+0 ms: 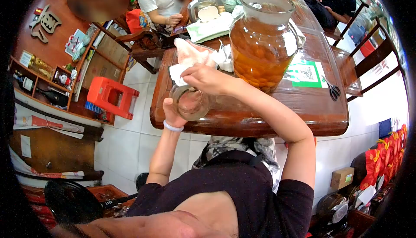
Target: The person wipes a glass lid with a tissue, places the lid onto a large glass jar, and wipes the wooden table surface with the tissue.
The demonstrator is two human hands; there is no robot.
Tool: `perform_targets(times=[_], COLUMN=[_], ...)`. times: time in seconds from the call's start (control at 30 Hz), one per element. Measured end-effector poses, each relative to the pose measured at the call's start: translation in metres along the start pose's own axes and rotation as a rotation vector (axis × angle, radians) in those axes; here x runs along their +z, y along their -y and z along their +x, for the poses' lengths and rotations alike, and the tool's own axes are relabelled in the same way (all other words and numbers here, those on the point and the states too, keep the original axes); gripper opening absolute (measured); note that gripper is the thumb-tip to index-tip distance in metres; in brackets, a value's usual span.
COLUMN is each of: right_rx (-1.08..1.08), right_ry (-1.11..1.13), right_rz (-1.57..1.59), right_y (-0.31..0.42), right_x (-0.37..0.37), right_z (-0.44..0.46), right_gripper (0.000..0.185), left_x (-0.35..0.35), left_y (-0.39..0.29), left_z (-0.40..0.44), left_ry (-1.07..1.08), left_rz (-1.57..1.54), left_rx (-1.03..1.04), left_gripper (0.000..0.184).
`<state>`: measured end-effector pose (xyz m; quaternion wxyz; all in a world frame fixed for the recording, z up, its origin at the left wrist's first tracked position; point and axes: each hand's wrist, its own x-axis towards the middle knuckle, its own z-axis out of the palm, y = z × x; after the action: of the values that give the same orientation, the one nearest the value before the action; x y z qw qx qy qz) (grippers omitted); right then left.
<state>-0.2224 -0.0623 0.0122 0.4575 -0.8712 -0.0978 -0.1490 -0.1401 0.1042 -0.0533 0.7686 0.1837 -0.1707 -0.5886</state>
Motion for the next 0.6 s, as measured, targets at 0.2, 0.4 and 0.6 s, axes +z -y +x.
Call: perform_targets(times=[0.2, 0.4, 0.6], right_rx=[0.202, 0.430, 0.476], right_ry=[-0.307, -0.493, -0.662], right_rz=[0.274, 0.231, 0.240], right_y=[-0.020, -0.035, -0.037], right_x=[0.030, 0.059, 0.068], right_z=[-0.041, -0.070, -0.054], right_gripper=[0.032, 0.042, 0.050], left_x=[-0.010, -0.003, -0.005], left_y=[0.013, 0.023, 0.034], left_z=[0.002, 0.010, 0.028], left_ry=[-0.019, -0.101, 0.002], left_rz=[-0.002, -0.189, -0.330], left_rx=[0.043, 0.014, 0.067], left_gripper=[0.068, 0.066, 0.061])
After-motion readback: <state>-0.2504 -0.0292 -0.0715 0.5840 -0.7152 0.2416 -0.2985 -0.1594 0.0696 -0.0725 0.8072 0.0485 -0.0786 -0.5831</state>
